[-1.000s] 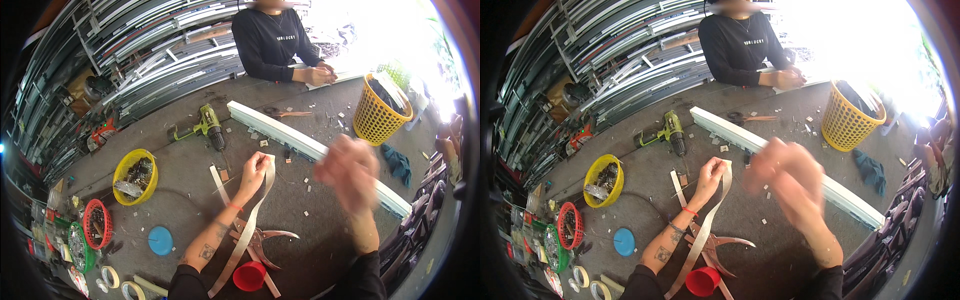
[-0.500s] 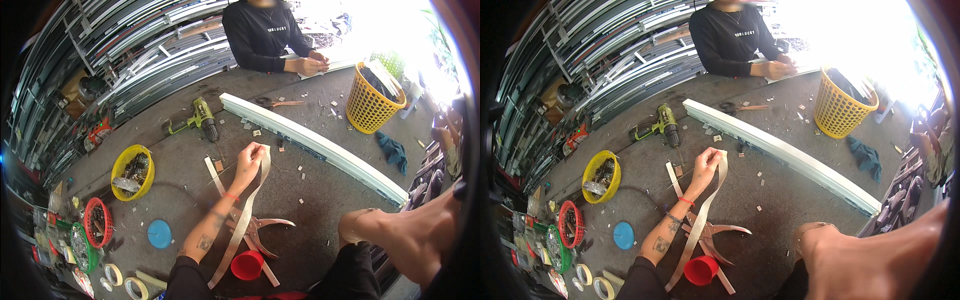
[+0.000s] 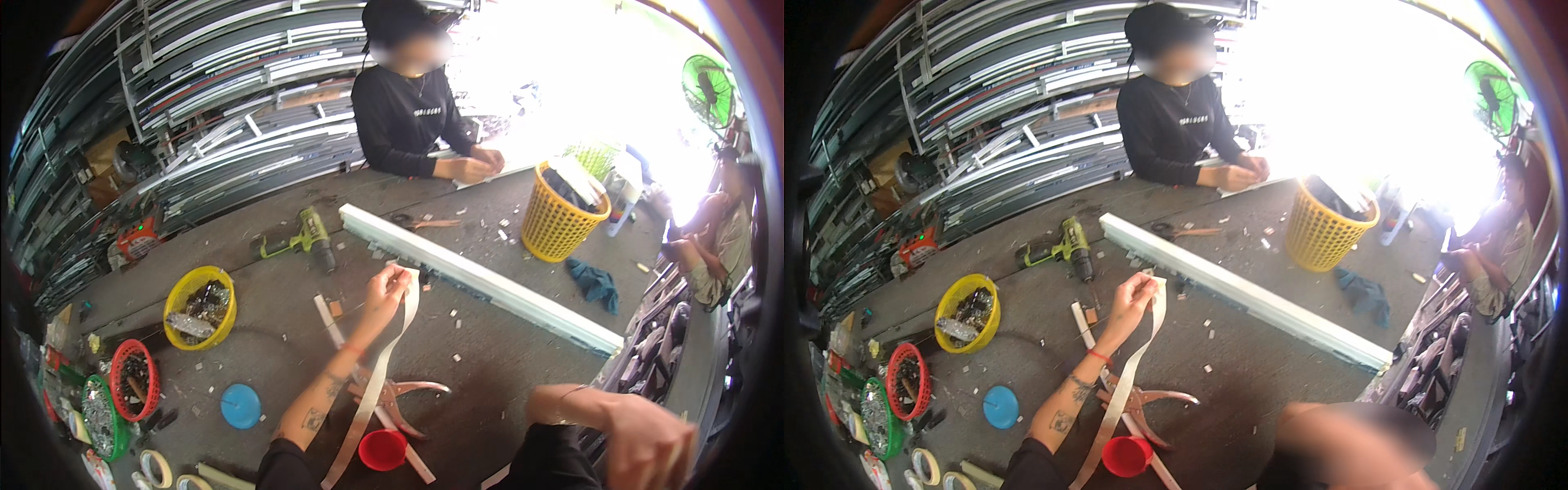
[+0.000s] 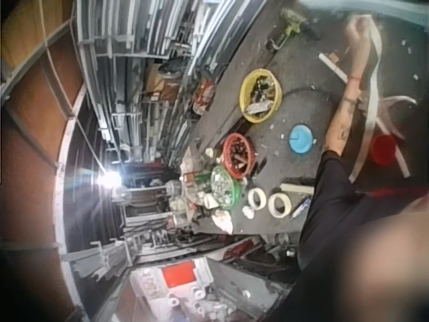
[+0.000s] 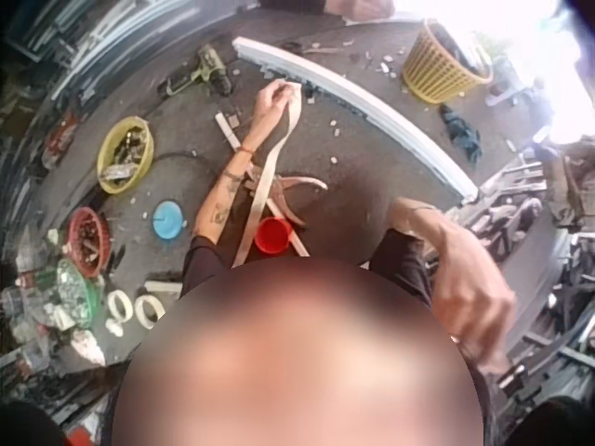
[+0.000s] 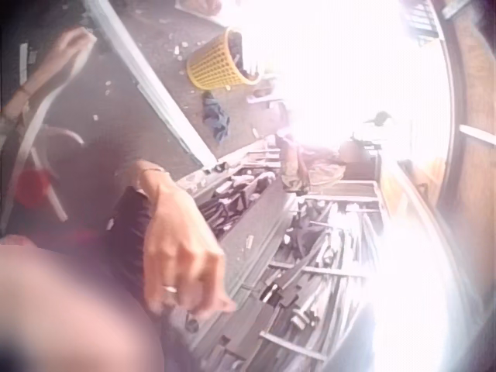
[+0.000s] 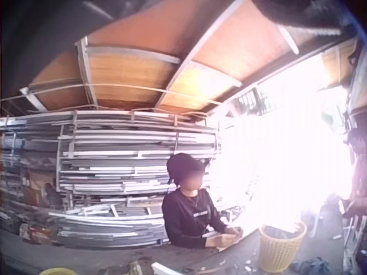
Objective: The person handles a roll of masking tape, peels a strip, and folds it. They also use a utility knife to cut the tape roll. The person works at a cluttered workbench with baskets of parts and tools.
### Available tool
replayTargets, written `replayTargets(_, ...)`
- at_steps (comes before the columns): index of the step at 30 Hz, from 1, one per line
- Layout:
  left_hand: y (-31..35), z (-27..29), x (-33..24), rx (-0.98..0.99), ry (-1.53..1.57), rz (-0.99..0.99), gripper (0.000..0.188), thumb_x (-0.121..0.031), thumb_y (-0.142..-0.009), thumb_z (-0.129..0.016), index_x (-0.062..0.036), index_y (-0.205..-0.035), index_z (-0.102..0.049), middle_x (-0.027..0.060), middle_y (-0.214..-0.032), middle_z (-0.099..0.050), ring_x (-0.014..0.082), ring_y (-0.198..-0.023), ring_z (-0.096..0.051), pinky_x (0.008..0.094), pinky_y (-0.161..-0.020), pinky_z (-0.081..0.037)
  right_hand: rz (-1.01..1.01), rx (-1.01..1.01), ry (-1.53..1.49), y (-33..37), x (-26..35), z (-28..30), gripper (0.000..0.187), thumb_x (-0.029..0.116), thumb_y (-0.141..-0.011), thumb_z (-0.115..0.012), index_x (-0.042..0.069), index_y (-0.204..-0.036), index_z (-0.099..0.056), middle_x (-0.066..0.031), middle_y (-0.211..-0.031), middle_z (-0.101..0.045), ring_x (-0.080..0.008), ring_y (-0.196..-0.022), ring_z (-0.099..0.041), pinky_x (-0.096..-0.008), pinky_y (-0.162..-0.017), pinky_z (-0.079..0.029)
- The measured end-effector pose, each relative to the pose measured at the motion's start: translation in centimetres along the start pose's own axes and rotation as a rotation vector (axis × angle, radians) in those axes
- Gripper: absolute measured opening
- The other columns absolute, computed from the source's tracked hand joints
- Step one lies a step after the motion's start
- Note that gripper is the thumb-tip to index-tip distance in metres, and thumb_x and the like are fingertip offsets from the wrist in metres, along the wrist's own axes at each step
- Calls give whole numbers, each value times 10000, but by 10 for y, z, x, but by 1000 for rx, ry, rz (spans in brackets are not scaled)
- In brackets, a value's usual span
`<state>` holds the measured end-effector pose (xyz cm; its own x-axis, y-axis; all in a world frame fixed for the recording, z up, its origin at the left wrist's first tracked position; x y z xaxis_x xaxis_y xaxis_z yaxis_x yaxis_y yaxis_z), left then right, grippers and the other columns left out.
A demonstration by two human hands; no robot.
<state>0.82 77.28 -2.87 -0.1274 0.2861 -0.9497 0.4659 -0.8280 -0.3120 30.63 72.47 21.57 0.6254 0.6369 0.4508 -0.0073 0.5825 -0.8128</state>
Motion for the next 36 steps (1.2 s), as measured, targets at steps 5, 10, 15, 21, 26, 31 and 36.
replayTargets(5, 11, -12, -69, 68, 69, -75, 141, -166, -933, -530, -33, -893, -556, -31, -740, -552, 31, -647, -511, 198, -553, -434, -341, 156, 399, 38, -24, 11, 373, 309, -913, -554, -36, -1047, -597, -131, -889, -584, -284, -797, -600, -407, -804, -500)
replayTargets(10, 35, -9, -122, 75, -18, -89, 146, -190, -922, -552, -49, -960, -549, -26, -762, -583, 18, -667, -526, 181, -558, -418, -973, -740, 1188, 68, -54, 79, 162, 135, -857, -595, 0, -945, -586, -137, -841, -577, -245, -748, -589, -354, -673, -465)
replayTargets(15, 41, -8, -146, 10, -193, -337, 100, -117, -941, -505, -20, -954, -525, -30, -801, -530, -2, -646, -414, 162, -541, -339, -977, -1090, 1353, 89, -83, 109, 217, 152, -831, -628, 19, -1000, -597, -56, -899, -536, -125, -702, -497, -257, -644, -422)
replayTargets(21, 41, -6, -151, -1, -170, -337, 128, -147, -953, -493, -23, -939, -522, -33, -766, -508, 18, -672, -409, 185, -569, -325, -1058, -1068, 1303, 100, -75, 108, 195, 141, -826, -644, 43, -992, -612, -29, -847, -542, -90, -665, -478, -245, -605, -400)
replayTargets(26, 44, -7, -154, -12, -178, -350, 142, -148, -936, -522, -7, -939, -538, -7, -735, -538, 36, -684, -471, 197, -572, -367, -949, -1095, 1236, 103, -72, 113, 169, 157, -835, -651, 35, -949, -627, -9, -859, -589, -82, -696, -529, -231, -649, -427)
replayTargets(31, 48, -6, -157, -38, -241, -336, 118, -119, -923, -531, -7, -963, -541, 14, -782, -575, 48, -721, -505, 204, -613, -397, -937, -1152, 1016, 111, -71, 114, 132, 98, -852, -632, -12, -923, -617, -16, -840, -619, -66, -738, -538, -241, -688, -449)
replayTargets(36, 45, -4, -148, -7, -50, -178, 223, -203, -929, -546, -18, -1051, -528, 10, -864, -586, 39, -740, -514, 190, -588, -410, -925, -1087, 1327, 110, -79, 118, 85, 44, -854, -614, -31, -896, -609, -40, -832, -623, -83, -787, -559, -242, -720, -461)
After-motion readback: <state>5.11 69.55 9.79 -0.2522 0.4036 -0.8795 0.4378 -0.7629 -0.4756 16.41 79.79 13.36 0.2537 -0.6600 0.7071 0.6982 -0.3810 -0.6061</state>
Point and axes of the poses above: each hand's wrist, its own y-axis away from the middle knuckle, its own z-axis out of the back of the hand, x = y × z, the point moved 2 cm from there along -y, towards the middle knuckle
